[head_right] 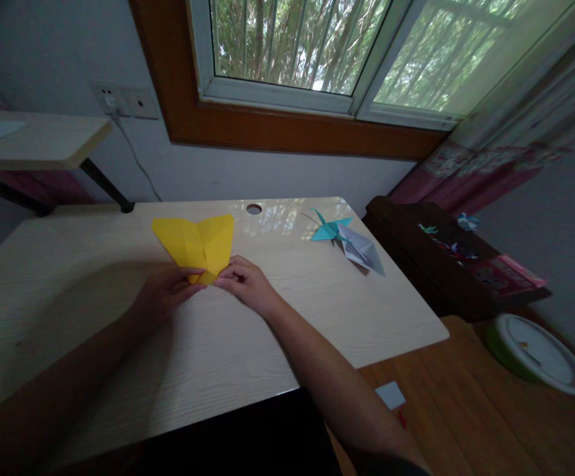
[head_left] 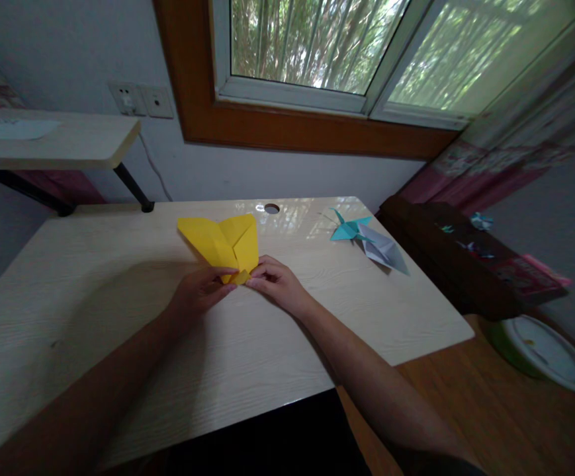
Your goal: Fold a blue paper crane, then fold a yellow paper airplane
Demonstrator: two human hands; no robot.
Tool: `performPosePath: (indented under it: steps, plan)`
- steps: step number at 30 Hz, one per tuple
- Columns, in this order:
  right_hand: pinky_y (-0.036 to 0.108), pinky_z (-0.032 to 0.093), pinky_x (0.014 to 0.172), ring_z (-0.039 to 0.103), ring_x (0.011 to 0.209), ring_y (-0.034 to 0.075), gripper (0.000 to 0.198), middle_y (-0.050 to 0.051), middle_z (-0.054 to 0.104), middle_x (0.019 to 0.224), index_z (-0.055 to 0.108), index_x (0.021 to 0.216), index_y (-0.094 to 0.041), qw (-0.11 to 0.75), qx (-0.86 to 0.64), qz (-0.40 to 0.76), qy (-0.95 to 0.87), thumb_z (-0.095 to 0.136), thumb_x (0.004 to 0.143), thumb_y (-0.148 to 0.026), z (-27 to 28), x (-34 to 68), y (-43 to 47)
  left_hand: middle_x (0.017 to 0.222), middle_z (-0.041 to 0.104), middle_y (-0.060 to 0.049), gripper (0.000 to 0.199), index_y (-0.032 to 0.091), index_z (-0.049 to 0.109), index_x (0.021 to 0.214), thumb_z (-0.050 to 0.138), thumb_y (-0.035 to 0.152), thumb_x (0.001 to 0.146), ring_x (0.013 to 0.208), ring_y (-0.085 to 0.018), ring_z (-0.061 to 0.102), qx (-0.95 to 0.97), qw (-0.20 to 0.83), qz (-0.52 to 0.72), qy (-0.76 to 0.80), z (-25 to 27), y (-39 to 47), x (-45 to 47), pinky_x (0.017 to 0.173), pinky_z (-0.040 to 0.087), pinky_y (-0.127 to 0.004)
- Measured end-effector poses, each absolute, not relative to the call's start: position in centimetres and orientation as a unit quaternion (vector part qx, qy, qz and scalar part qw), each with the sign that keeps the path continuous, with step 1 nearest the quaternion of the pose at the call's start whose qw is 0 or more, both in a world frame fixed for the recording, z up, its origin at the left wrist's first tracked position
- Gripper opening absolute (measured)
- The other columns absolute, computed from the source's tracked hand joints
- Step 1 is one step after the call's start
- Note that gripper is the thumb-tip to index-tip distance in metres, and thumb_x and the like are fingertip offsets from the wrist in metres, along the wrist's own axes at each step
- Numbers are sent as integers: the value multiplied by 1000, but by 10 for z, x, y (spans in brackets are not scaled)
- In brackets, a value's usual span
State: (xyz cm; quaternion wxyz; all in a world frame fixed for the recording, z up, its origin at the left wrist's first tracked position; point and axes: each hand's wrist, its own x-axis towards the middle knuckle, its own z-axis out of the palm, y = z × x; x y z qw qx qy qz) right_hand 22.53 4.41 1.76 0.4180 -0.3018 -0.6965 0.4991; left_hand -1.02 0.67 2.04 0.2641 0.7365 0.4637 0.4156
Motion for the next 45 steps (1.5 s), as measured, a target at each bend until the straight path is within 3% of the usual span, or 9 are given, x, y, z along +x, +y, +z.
performPosePath:
  steps: [4,8,11,14,18,24,33,38,45]
  plan:
    - [28,53,67,66,73,15,34,-2,68,79,62,103,-26,403,-300,623,-599,81,80,-42,12,222,43,99,77,-5,47,22,65,127,76,39,84,81,-17,73,685,342,433,476,14,5,-5,73,61,-28]
    - [26,54,64,68,68,13,56,-7,68,76,49,118,-29,418,-284,668,-546,84,75,-36,13,218,43,85,76,-2,87,23,27,158,75,36,86,75,-17,74,639,440,438,454,14,4,1,71,61,-28]
    - [25,54,62,66,65,12,59,-8,67,76,46,121,-29,416,-297,668,-540,83,76,-35,13,217,45,70,73,2,90,21,11,161,67,38,92,60,-16,72,616,464,425,474,21,2,3,62,59,-27]
    - [23,53,58,64,59,11,56,-9,64,73,45,121,-28,414,-332,642,-553,80,78,-36,11,217,46,67,70,3,63,21,38,153,59,38,96,49,-13,63,650,387,385,529,28,2,-1,52,53,-24]
    - [21,47,51,62,55,12,49,-10,59,68,44,123,-28,398,-376,579,-604,73,84,-37,8,217,46,82,72,-5,26,20,73,115,59,28,95,75,-17,67,769,125,382,498,30,6,-8,76,57,-33]
    - [23,39,55,57,59,13,38,-9,58,67,50,123,-24,323,-476,391,-718,65,89,-31,17,221,43,139,65,-9,38,19,62,136,55,26,100,140,-27,49,897,20,272,347,15,10,-5,115,43,-47]
    - [37,48,91,59,105,24,29,11,63,111,62,119,-19,221,-524,119,-814,62,95,-35,25,228,36,153,53,-6,46,25,51,148,46,40,105,146,-26,43,915,-3,154,374,4,6,-3,123,27,-50]
    - [44,47,96,53,106,28,36,13,58,118,62,127,-22,176,-530,91,-825,63,96,-39,24,232,38,157,48,-7,50,25,45,152,40,45,106,150,-27,36,914,-6,131,384,4,5,-5,125,15,-54]
    - [47,45,99,49,115,30,36,12,56,128,62,129,-25,180,-510,107,-834,63,95,-37,23,237,40,163,38,-6,50,31,45,152,40,48,105,152,-30,31,896,-2,94,435,7,5,-6,123,18,-59]
